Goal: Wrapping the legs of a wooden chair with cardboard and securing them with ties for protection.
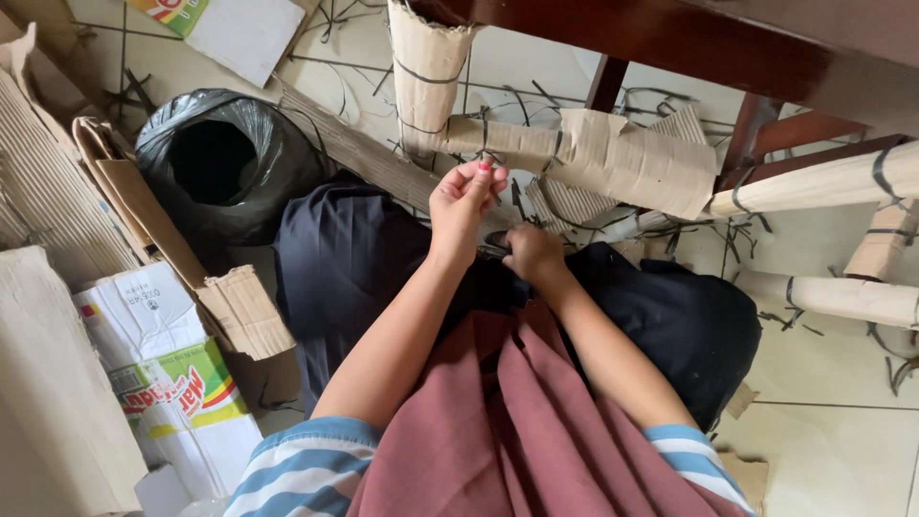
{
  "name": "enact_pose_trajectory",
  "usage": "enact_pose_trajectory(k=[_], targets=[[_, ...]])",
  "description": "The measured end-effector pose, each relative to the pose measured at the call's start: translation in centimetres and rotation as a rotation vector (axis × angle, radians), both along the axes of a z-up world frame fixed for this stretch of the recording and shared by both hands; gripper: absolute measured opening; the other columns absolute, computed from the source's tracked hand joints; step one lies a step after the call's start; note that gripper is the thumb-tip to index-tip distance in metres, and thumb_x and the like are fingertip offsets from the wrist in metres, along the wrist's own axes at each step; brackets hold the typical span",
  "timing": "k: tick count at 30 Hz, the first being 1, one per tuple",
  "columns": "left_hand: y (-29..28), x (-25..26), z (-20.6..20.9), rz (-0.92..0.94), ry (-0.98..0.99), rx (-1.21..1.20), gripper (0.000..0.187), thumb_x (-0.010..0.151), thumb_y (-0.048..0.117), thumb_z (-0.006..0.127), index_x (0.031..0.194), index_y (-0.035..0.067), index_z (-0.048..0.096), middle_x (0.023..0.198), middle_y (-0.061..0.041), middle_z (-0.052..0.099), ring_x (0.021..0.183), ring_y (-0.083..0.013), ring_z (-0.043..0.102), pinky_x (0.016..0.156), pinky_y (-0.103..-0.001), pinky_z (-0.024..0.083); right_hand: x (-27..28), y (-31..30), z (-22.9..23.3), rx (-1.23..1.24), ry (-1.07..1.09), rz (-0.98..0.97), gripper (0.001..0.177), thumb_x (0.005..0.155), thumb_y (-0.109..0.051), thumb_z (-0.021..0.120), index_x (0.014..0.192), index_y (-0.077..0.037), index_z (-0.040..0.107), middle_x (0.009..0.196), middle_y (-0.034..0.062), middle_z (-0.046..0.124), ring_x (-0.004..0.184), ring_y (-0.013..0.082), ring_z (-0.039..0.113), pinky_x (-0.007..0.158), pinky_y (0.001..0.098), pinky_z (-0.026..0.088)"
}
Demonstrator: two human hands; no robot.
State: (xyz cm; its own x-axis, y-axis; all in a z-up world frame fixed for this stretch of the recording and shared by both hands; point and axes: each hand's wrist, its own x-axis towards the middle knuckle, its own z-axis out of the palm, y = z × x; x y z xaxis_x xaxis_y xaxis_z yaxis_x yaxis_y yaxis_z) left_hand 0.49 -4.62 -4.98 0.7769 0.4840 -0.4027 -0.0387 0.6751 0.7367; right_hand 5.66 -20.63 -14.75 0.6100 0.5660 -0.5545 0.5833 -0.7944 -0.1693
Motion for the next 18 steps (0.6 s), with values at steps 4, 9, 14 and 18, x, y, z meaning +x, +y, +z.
enact_pose_trajectory(k=[4, 9, 14, 18], targets=[[0.7, -0.5, -0.4, -0.016, -0.005, 0.055, 0.019, 0.105, 0.023, 0.062, 0.115, 0.007, 0.067, 0.090, -0.005, 0.079, 0.081, -0.0097, 0.075, 0.063, -0.013, 0.049, -0.4, -0.9, -2.8, -0.005, -0.106, 0.112, 0.032, 0.088, -0.034, 0.077, 0.106, -0.008, 0.069, 0.093, 0.0106, 0.067, 0.091, 0.0321, 0.071, 0.079, 0.0501, 0.059], [3.0, -1.4, 1.7, -0.044, 0.043, 0.521, 0.011, 0.104, 0.016, 0.063, 0.106, 0.008, 0.071, 0.085, -0.010, 0.078, 0.080, -0.0129, 0.075, 0.071, -0.022, 0.055, 0.8, -2.5, 2.7, -0.026, 0.059, -0.148, 0.049, 0.091, -0.039, 0.075, 0.127, -0.010, 0.059, 0.120, 0.0208, 0.068, 0.120, 0.0419, 0.065, 0.101, 0.0557, 0.052], [5.0, -3.4, 6.7, -0.267, 0.334, 0.937, 0.010, 0.103, 0.027, 0.060, 0.097, 0.026, 0.068, 0.079, 0.012, 0.077, 0.079, -0.0208, 0.073, 0.076, -0.034, 0.054, 1.1, -7.0, 8.4, 0.219, 0.382, -0.359, 0.070, 0.080, -0.055, 0.078, 0.130, -0.011, 0.056, 0.110, 0.0222, 0.071, 0.110, 0.0379, 0.065, 0.094, 0.0483, 0.052], [5.4, -3.4, 7.1, -0.317, 0.380, 0.999, 0.013, 0.101, 0.022, 0.057, 0.097, 0.030, 0.067, 0.077, 0.017, 0.076, 0.080, -0.0203, 0.073, 0.077, -0.036, 0.054, -1.8, -4.0, 19.2, 0.695, 0.827, -0.370, 0.075, 0.054, -0.079, 0.075, 0.083, -0.011, 0.060, 0.055, -0.0015, 0.052, 0.046, 0.0080, 0.057, 0.045, 0.0189, 0.045]])
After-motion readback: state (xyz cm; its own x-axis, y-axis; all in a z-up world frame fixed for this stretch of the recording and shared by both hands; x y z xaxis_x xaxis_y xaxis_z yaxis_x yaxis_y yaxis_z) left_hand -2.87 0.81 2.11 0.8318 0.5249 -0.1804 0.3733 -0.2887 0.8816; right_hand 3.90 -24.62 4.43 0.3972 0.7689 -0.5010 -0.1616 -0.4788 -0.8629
